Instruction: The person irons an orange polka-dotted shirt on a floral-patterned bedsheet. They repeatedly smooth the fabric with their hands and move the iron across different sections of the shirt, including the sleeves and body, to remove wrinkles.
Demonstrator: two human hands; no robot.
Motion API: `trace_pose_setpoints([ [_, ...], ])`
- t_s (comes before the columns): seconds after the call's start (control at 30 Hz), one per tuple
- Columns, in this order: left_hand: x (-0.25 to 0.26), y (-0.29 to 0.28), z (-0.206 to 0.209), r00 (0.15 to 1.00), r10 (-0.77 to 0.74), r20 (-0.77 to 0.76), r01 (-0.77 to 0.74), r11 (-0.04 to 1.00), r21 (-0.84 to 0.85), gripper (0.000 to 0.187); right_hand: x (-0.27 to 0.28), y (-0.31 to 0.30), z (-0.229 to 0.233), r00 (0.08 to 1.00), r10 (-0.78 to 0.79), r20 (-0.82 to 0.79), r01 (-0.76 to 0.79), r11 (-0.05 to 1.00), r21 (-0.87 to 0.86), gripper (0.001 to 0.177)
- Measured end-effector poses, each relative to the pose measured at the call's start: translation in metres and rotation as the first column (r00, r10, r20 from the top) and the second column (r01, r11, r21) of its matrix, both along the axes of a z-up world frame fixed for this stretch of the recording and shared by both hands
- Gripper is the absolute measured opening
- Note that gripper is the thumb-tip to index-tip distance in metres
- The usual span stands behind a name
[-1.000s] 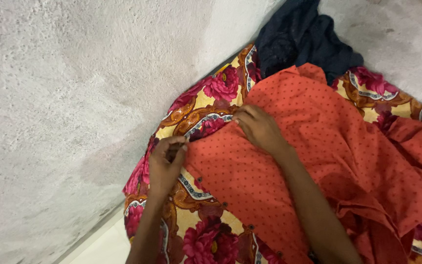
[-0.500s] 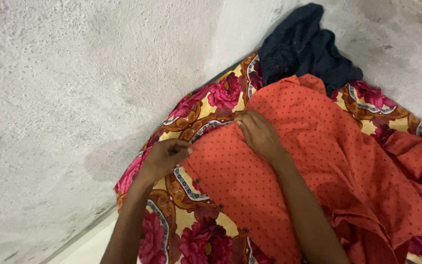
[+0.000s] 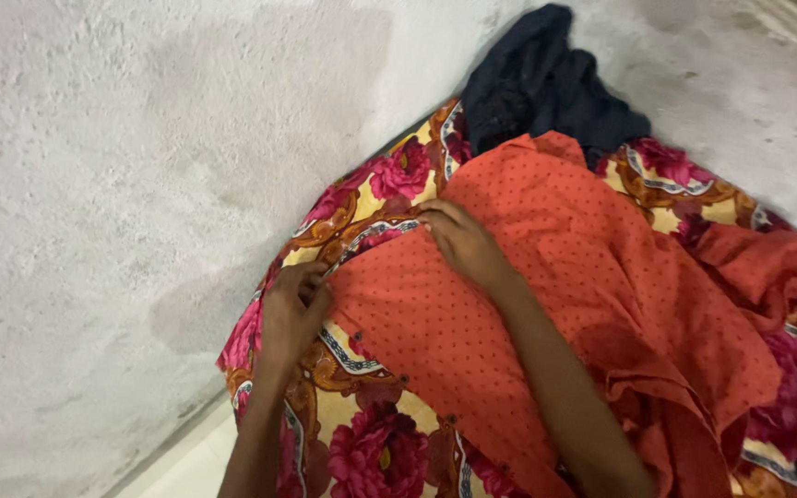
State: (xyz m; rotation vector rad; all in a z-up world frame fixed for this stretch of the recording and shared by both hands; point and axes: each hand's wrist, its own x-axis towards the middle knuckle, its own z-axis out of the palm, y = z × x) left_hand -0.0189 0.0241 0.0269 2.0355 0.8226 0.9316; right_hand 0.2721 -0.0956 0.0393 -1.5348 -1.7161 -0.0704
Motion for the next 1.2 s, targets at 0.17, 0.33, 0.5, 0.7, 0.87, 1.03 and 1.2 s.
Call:
trace_pose_setpoints([
  [0.17, 0.001, 0.002, -0.004, 1.0, -0.025, -0.01, 0.026, 0.994, 0.106, 0.029, 0.004, 0.002, -0.011, 0.999, -0.034, 0.028, 0.032, 0.996, 0.082, 0.02],
  [0.33, 0.0, -0.001, 0.003, 0.995, 0.006, -0.104, 0.023, 0.962, 0.274, 0.025, -0.003, -0.016, -0.015, 0.977, -0.145, 0.156, 0.152, 0.988, -0.034, 0.029],
  [0.5, 0.01, -0.026, 0.022, 0.952, 0.247, -0.181, -0.115, 0.836, 0.537, 0.016, -0.034, -0.104, -0.012, 0.895, -0.332, 0.298, 0.369, 0.926, -0.077, 0.047],
  [0.7, 0.071, -0.089, 0.021, 0.954, -0.254, -0.157, 0.299, 0.803, 0.516, 0.05, -0.086, -0.23, 0.004, 0.81, -0.498, 0.31, 0.554, 0.823, -0.127, 0.046],
  [0.87, 0.115, -0.106, 0.01, 0.737, -0.449, -0.506, 0.65, 0.676, 0.347, 0.087, -0.1, -0.278, 0.012, 0.722, -0.567, 0.396, 0.644, 0.76, -0.086, 0.059],
  [1.03, 0.113, -0.095, 0.008, 0.623, -0.29, -0.727, 0.689, 0.643, 0.334, 0.111, -0.092, -0.293, 0.01, 0.665, -0.631, 0.399, 0.719, 0.685, -0.115, 0.081],
  [1.2, 0.111, -0.091, 0.01, 0.621, -0.266, -0.737, 0.676, 0.658, 0.332, 0.116, -0.085, -0.299, 0.003, 0.662, -0.627, 0.411, 0.737, 0.646, -0.201, 0.089],
])
